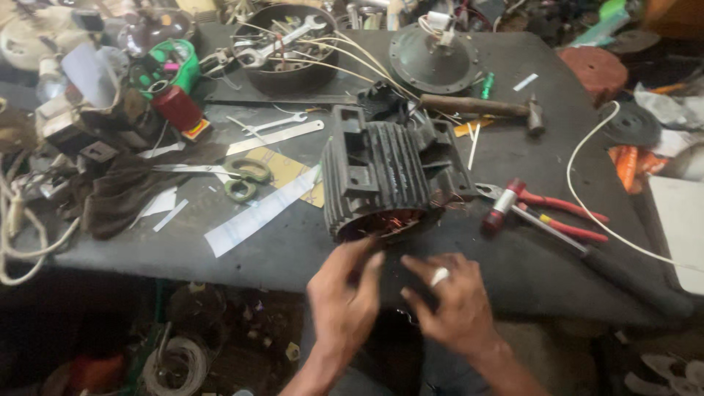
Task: The person works on an electrical motor stator on a cluttered workbench. They use a rubber mallet to tap the copper windings and a screwdriver to adjust internal components. The person repeatedly repositions the stator and uses tools to manipulate the windings.
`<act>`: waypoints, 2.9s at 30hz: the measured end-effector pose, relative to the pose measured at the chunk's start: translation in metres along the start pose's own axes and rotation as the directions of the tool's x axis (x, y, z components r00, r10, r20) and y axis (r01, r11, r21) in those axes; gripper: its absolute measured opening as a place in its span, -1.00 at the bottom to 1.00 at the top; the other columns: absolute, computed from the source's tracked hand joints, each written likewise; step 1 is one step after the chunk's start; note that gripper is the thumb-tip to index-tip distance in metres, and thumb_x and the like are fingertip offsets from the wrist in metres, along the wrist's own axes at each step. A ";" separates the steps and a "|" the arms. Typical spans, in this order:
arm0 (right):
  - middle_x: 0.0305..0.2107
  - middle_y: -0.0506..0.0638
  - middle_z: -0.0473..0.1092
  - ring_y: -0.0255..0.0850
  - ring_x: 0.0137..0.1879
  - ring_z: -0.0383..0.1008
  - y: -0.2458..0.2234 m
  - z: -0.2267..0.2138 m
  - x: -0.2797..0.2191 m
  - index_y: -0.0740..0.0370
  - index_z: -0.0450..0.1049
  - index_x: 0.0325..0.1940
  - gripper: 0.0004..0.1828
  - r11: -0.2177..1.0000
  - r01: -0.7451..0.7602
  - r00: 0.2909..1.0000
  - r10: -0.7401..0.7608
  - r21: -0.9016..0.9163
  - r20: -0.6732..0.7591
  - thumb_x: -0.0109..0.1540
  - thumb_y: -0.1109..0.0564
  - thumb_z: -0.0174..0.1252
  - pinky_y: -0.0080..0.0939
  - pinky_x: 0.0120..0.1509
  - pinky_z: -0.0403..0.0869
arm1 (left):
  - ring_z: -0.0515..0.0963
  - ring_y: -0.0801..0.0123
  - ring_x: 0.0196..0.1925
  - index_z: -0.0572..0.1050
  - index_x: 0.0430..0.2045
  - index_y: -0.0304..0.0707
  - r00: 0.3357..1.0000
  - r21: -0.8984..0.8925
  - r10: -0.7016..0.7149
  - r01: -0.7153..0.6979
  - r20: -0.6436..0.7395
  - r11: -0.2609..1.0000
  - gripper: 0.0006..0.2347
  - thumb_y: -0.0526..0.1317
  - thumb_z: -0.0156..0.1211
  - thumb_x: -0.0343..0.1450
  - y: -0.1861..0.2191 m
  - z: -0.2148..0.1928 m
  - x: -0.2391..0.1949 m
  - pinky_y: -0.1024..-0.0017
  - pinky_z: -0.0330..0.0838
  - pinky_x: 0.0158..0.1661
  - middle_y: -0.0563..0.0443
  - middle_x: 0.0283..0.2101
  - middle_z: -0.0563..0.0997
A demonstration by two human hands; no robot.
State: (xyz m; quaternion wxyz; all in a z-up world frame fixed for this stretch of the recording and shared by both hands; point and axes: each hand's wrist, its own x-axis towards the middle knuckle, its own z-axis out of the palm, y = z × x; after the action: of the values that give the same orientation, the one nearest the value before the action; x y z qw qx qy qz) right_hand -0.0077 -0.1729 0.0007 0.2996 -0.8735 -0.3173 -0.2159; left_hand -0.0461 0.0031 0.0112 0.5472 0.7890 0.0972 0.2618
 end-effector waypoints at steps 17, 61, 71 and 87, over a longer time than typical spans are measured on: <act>-0.25 0.17 0.58 -0.01 -0.10 0.64 -0.015 0.048 0.032 0.31 0.62 -0.12 -0.79 0.947 -0.066 0.940 0.165 0.314 -0.299 0.16 0.30 0.32 -0.15 -0.02 0.56 | 0.71 -0.02 -0.15 0.16 0.04 -0.31 0.995 0.303 -0.087 0.097 -0.044 0.948 -0.41 -0.30 0.47 0.24 -0.028 0.004 0.015 0.23 0.50 -0.19 -0.27 -0.13 0.69; -0.34 0.06 0.54 -0.06 -0.28 0.54 -0.022 0.011 0.047 0.28 0.59 -0.33 -0.85 0.979 0.200 0.919 -0.170 0.048 -0.355 0.02 0.35 0.28 -0.12 -0.17 0.49 | 0.13 -0.07 0.45 0.68 -0.18 0.25 0.593 0.502 0.804 -0.687 -0.031 0.526 -0.78 -0.19 0.47 0.34 0.004 -0.006 0.051 -0.02 0.11 0.40 -0.08 0.31 0.18; -0.25 0.07 0.51 -0.03 -0.18 0.60 -0.030 0.020 0.042 0.24 0.63 -0.20 -0.84 0.992 0.086 0.898 -0.116 -0.088 -0.425 0.15 0.35 0.35 -0.12 -0.08 0.56 | 0.23 -0.17 0.44 0.68 -0.20 0.02 0.710 0.518 0.704 -0.602 -0.001 0.608 -0.78 -0.23 0.38 0.29 -0.023 0.007 0.058 -0.13 0.12 0.34 -0.31 0.41 0.21; -0.16 0.09 0.55 0.03 -0.06 0.57 -0.026 0.021 0.022 0.15 0.66 -0.19 -0.71 0.990 0.102 0.958 -0.123 -0.093 -0.260 -0.01 0.18 0.38 -0.06 0.05 0.55 | 0.55 0.01 0.16 0.66 -0.25 -0.17 0.952 0.208 0.250 -0.212 -0.176 0.955 -0.77 -0.34 0.42 0.24 -0.057 -0.077 0.022 0.14 0.47 0.11 -0.20 0.09 0.50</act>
State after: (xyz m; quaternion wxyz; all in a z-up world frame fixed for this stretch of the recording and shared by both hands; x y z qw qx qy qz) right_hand -0.0063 -0.1339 0.0077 0.2919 -0.8285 -0.3147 -0.3596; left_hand -0.0601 0.0974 -0.0136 0.4238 0.8123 0.0824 0.3921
